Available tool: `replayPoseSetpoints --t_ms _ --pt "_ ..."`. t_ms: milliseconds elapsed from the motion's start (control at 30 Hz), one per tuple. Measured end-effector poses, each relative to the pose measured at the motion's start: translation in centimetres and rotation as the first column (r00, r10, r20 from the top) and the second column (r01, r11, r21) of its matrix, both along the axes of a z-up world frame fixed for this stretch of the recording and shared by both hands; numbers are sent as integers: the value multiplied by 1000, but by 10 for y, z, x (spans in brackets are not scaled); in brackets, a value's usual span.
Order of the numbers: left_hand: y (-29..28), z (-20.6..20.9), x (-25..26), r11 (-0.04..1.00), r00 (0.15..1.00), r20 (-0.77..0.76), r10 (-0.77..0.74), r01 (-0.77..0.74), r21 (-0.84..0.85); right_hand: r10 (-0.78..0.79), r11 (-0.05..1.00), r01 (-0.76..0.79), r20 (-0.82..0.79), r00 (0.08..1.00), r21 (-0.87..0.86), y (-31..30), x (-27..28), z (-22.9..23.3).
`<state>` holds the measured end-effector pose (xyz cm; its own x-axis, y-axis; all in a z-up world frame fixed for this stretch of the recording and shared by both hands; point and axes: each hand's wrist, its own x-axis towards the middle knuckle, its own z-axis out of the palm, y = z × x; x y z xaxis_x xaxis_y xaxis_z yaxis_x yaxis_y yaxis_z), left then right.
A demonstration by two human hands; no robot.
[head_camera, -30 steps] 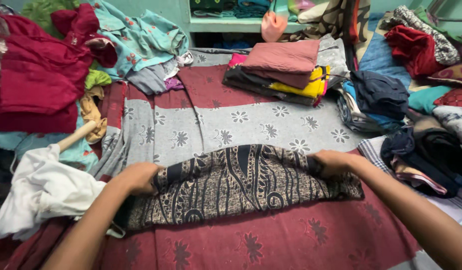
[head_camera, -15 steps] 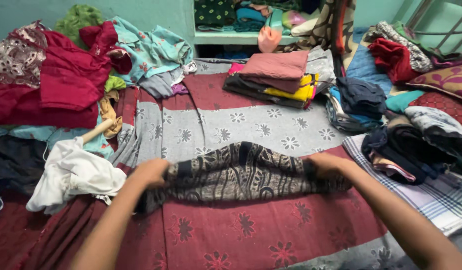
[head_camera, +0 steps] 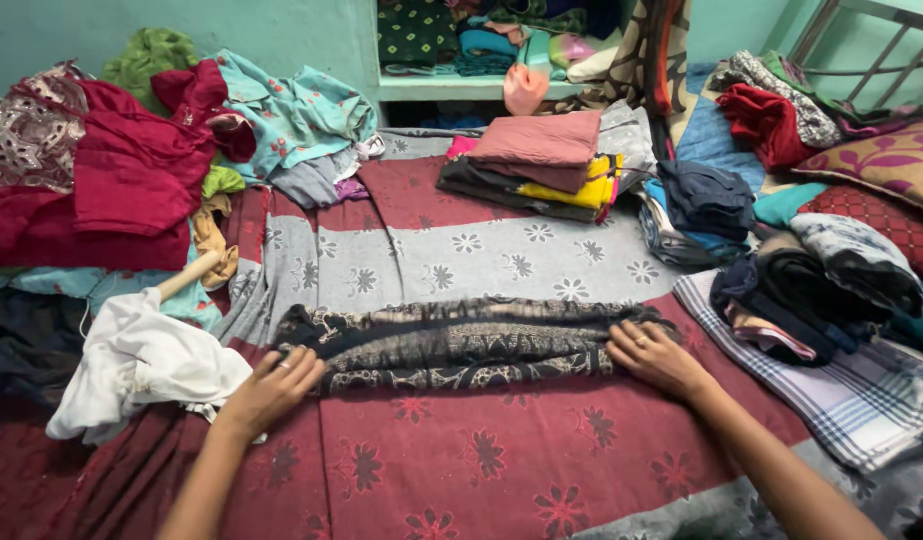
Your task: The person folds a patterned scarf and a dark blue shirt on a bed. They smooth and align each item, fold them into compact rectangles, and place them on a growing stack of folded clothes.
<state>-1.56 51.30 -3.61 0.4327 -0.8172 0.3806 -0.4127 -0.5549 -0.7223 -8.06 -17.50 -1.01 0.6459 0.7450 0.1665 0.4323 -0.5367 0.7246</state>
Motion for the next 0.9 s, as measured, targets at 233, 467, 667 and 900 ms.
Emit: replayPoseSetpoints --t_ms 233,467,667,900 --pt "19 25 2 883 920 -392 -18 -169 -438 -90 988 98 -71 993 119 -23 -12 7" --pt "7 61 -50 925 869 -468 159 -297 -237 -25 961 62 -136 990 269 -23 -49 12" --pt "7 68 -70 893 804 -594 38 -294 -340 -113 955 163 -203 973 249 -37 -83 -2" --pt "20 40 -77 917 660 -735 157 -374 -140 -371 775 576 -549 749 260 -13 -100 14"
